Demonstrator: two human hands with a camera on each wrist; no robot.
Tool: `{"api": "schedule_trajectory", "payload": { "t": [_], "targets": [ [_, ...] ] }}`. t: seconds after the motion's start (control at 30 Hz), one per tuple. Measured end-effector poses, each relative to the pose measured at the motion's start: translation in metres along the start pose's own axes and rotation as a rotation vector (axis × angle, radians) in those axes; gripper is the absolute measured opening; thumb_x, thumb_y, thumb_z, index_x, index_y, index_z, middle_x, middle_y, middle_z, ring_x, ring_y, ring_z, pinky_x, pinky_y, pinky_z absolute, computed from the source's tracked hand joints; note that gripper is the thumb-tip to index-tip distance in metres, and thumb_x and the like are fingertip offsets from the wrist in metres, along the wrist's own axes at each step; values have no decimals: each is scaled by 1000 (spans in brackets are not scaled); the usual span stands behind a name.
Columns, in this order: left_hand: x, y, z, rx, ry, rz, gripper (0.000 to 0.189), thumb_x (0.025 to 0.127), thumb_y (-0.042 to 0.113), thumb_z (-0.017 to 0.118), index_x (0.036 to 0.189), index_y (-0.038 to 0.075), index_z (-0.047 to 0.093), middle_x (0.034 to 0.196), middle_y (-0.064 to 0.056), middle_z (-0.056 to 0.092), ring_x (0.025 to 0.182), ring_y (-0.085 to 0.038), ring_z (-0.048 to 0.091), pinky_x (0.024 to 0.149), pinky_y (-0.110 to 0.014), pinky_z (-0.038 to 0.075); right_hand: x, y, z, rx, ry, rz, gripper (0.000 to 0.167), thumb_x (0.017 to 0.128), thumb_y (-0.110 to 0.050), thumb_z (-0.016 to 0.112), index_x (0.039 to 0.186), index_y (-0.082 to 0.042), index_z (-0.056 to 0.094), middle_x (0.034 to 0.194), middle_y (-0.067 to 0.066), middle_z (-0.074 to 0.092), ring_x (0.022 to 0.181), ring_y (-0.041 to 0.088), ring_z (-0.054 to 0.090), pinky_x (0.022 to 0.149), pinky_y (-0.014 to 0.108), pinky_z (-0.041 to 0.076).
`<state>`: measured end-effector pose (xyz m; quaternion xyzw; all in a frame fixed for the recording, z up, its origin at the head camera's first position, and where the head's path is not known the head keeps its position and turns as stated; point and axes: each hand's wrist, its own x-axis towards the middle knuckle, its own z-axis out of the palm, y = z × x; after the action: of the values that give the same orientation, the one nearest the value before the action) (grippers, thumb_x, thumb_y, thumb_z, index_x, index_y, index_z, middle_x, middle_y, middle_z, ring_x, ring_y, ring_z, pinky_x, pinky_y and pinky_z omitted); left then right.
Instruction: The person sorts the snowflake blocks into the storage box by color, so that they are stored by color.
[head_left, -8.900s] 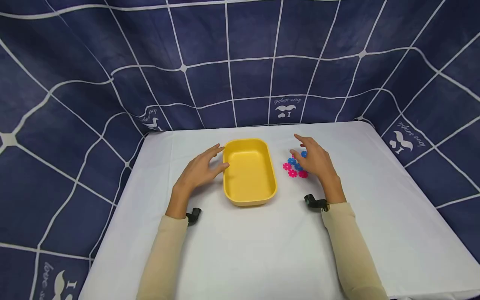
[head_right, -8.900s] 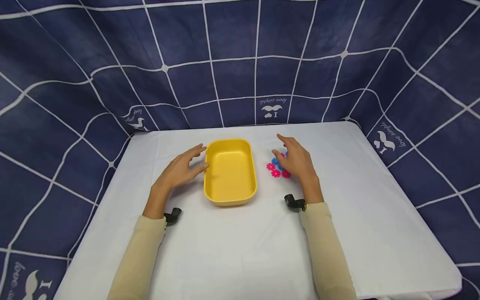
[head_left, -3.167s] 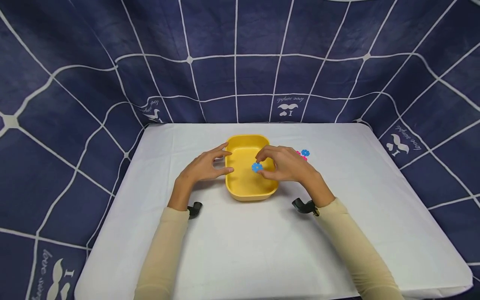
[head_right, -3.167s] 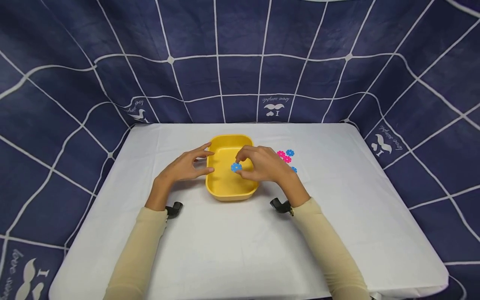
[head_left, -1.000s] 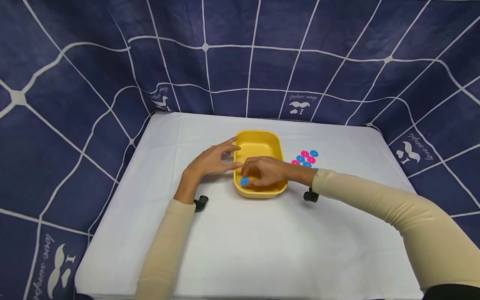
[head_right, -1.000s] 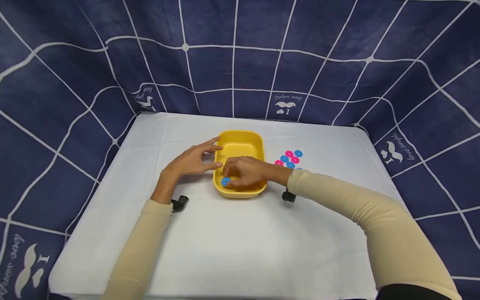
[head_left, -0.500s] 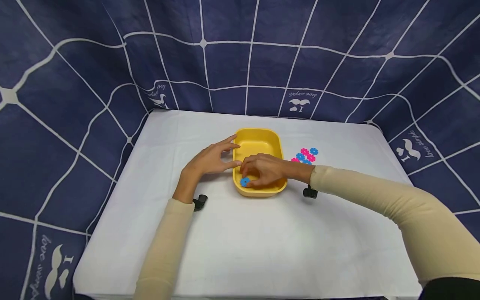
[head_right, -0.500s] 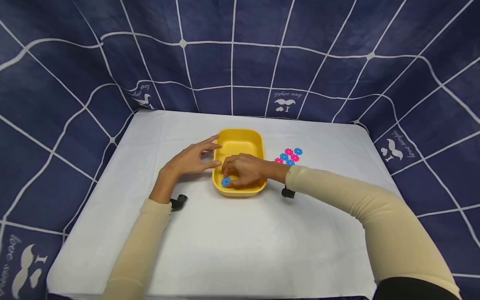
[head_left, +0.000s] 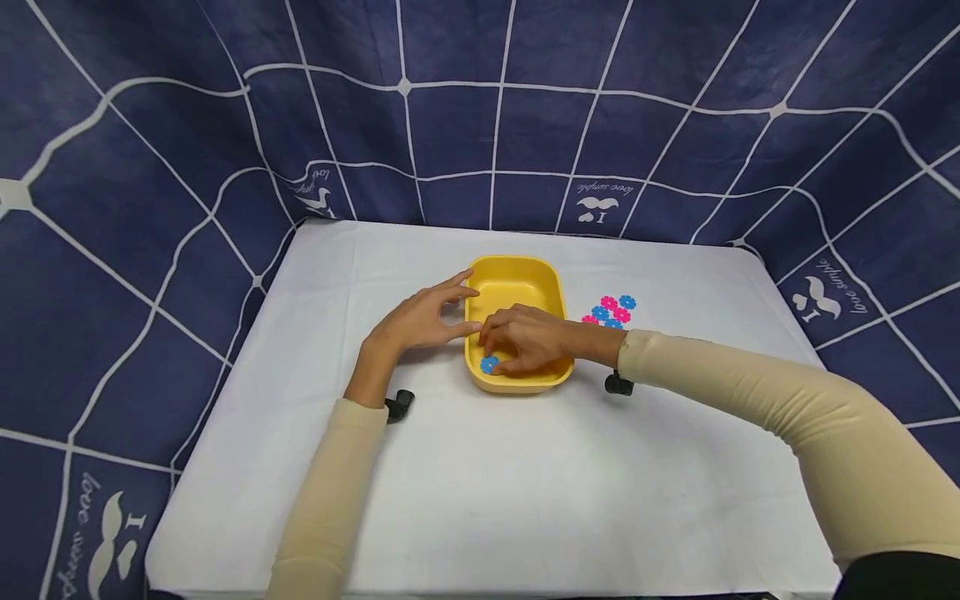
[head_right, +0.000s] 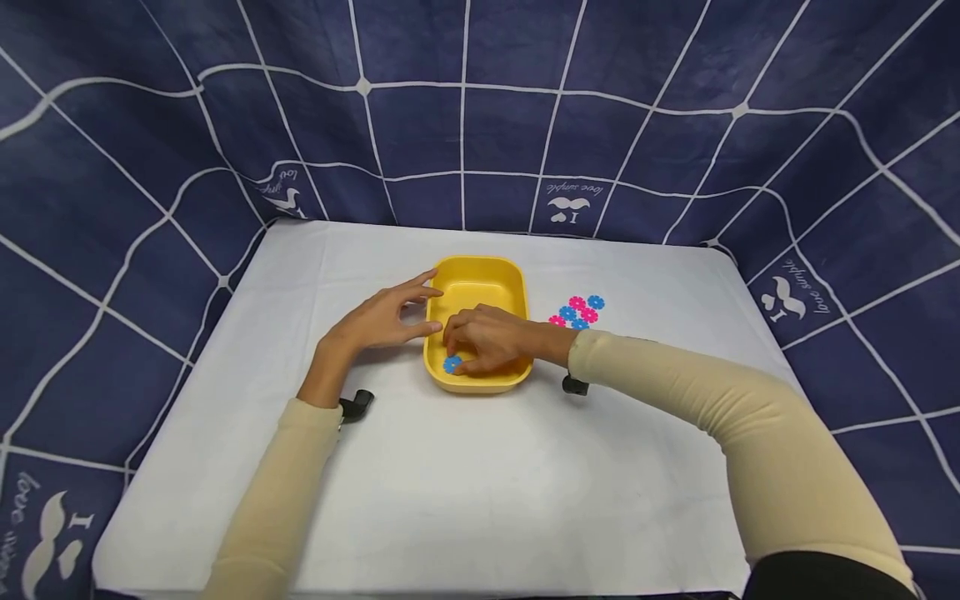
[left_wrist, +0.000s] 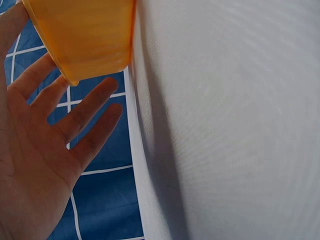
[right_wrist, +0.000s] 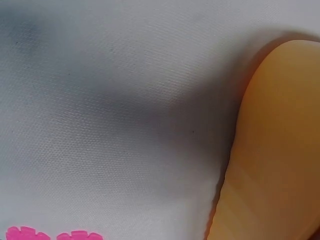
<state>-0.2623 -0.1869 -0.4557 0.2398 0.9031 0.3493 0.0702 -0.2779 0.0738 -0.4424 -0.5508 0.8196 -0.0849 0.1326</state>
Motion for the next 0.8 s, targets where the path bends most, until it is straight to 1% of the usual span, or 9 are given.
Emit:
{"api": "schedule_trajectory", "payload": {
  "t": [0.17, 0.33, 0.5, 0.57, 0.8],
  "targets": [
    [0, 1, 0, 5, 0, -9, 74, 95, 65, 73, 155, 24, 60, 176, 16, 28, 136, -21, 60, 115, -53, 47, 0, -2, 0, -10, 6, -7, 28, 94, -39, 82, 115, -20, 82, 131, -1, 71, 128, 20, 60, 107, 44, 46],
    [0, 3, 1, -5, -1, -5, 75, 95, 64, 73, 156, 23, 58, 175, 10, 32, 135, -22, 60, 115, -53, 47, 0, -3, 0, -36, 5, -9, 31, 94, -41, 81, 117, -21, 82, 130, -3, 72, 127, 19, 60, 105, 42, 46],
    [-1, 5, 0, 3, 5, -12, 73, 95, 62, 74, 156, 25, 59, 175, 11, 32, 135, -21, 59, 115, -52, 47, -1, -3, -1, -55, 18, -15, 32, 95, -42, 81, 119, -21, 82, 130, -3, 72, 127, 20, 61, 105, 42, 46],
    [0, 5, 0, 10, 3, -15, 73, 95, 64, 74, 155, 26, 59, 176, 13, 30, 135, -21, 59, 115, -52, 47, -1, -3, 0, -58, 23, -11, 33, 95, -42, 80, 119, -20, 81, 130, -3, 72, 126, 19, 61, 104, 41, 47],
    [-1, 3, 2, 17, 7, -21, 77, 93, 71, 71, 155, 27, 59, 175, 18, 28, 134, -20, 60, 114, -52, 48, -2, -3, 0, -42, 50, -5, 34, 94, -43, 80, 121, -21, 80, 128, -5, 72, 123, 17, 62, 101, 39, 48]
  ]
}}
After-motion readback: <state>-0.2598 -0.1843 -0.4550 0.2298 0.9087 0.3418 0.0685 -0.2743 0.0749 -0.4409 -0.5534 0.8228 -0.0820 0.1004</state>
